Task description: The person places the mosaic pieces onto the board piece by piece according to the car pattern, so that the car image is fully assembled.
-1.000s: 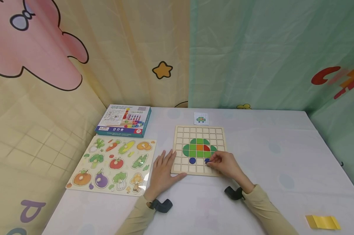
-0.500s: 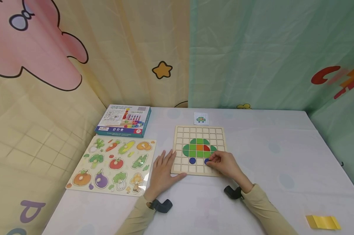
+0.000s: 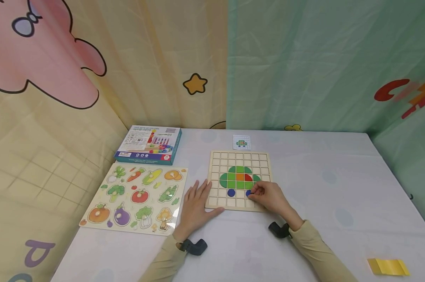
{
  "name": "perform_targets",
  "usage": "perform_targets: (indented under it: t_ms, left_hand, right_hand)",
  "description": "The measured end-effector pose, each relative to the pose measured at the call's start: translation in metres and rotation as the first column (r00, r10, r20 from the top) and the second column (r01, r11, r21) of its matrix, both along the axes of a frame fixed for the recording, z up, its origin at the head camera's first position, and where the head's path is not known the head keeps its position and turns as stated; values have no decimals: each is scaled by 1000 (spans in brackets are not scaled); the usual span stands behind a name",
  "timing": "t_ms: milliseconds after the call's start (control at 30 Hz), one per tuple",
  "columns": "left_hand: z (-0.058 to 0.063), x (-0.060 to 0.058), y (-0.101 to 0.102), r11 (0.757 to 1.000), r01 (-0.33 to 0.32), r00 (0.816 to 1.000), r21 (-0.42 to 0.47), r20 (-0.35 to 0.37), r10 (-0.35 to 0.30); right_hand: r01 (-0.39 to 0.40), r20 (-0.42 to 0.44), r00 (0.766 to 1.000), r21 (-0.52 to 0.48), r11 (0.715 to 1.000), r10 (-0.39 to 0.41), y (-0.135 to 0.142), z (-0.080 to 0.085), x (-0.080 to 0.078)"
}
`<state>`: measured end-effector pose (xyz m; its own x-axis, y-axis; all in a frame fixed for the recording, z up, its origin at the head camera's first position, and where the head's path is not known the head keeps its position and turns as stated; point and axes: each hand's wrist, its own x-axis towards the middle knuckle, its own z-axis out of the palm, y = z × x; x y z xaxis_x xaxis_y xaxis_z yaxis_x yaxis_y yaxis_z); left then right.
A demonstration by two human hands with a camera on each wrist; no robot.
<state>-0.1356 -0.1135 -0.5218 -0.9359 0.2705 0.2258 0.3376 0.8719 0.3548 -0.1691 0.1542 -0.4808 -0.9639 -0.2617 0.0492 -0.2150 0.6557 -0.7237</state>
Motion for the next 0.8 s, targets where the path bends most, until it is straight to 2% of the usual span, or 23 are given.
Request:
perform_targets:
  t_ms: [533,800]
  left_hand:
    - [2,1,0,1000,-1,1000,7,17,1]
    - [1,2,-1,1000,0,1000,8,24,0]
  right_hand:
    - [1,6,1000,0,1000,-1,1,2,7]
    - [2,-4,1000,24,1000,-2,14,5,15]
